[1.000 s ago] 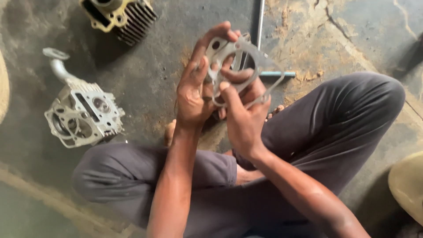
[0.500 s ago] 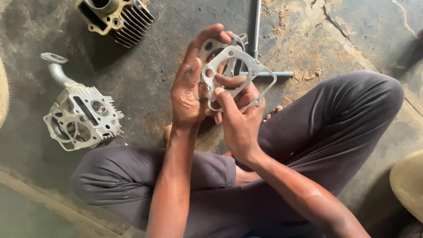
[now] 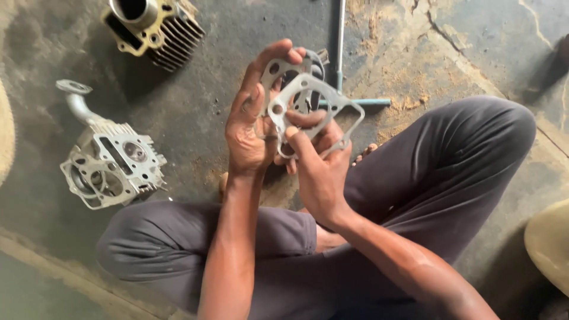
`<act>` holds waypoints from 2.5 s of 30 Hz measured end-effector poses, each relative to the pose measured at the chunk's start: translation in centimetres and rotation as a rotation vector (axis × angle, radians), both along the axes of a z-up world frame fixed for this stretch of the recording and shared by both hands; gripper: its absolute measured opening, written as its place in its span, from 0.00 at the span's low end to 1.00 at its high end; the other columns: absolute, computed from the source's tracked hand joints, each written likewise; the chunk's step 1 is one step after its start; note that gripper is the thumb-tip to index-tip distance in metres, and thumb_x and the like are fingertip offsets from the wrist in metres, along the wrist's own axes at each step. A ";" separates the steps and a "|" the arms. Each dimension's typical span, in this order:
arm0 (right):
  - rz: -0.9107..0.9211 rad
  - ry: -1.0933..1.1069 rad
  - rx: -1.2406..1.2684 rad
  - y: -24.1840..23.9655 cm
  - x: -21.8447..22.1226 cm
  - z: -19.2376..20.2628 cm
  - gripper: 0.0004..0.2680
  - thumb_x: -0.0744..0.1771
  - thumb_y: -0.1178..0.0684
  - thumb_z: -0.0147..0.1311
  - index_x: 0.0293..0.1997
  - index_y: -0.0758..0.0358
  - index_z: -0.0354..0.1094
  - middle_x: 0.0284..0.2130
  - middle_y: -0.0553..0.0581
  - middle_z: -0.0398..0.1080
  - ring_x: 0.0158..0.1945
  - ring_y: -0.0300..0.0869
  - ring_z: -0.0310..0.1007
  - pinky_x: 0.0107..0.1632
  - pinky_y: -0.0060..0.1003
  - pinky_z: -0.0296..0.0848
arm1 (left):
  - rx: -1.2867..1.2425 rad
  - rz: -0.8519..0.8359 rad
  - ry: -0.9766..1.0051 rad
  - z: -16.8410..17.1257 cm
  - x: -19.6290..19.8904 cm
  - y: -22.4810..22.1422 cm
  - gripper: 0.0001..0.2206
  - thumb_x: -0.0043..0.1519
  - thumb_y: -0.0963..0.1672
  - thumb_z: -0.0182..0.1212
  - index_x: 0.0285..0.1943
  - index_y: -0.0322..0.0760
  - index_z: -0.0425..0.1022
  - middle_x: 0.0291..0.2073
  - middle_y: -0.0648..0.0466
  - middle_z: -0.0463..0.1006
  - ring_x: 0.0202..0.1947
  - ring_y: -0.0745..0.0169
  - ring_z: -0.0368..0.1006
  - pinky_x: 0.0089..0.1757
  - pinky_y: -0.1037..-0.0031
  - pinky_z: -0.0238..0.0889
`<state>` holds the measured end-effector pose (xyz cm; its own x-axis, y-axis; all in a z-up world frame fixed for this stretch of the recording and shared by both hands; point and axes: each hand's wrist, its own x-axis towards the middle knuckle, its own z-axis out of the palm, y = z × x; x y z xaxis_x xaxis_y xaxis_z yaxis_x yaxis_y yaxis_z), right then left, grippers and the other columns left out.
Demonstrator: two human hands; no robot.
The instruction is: Cleaning and inspecting motorcycle engine gaskets and parts.
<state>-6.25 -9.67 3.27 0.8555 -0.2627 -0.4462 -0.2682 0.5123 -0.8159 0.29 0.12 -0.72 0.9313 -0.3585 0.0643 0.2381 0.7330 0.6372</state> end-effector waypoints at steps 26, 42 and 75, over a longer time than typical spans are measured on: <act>-0.061 -0.061 0.066 0.6 -0.1 -0.6 0.08 0.70 0.62 0.53 0.53 0.73 0.68 0.36 0.58 0.75 0.28 0.35 0.74 0.29 0.27 0.70 | 0.062 0.070 0.014 1.3 0.0 -0.3 0.26 0.77 0.50 0.51 0.76 0.26 0.59 0.60 0.46 0.70 0.71 0.54 0.57 0.71 0.63 0.49; -0.095 -0.096 0.091 0.3 0.5 0.3 0.06 0.70 0.63 0.52 0.53 0.72 0.67 0.35 0.55 0.74 0.30 0.32 0.74 0.31 0.26 0.72 | 0.188 0.029 0.005 1.8 -0.6 -1.0 0.24 0.79 0.50 0.45 0.78 0.29 0.57 0.72 0.41 0.65 0.74 0.51 0.61 0.74 0.62 0.53; -0.080 -0.319 -0.367 -6.2 0.7 -1.0 0.08 0.70 0.60 0.52 0.54 0.70 0.65 0.30 0.58 0.76 0.30 0.35 0.78 0.31 0.28 0.77 | -0.048 0.105 0.079 2.8 -0.9 0.6 0.26 0.71 0.47 0.53 0.76 0.28 0.59 0.62 0.44 0.72 0.67 0.52 0.66 0.66 0.59 0.60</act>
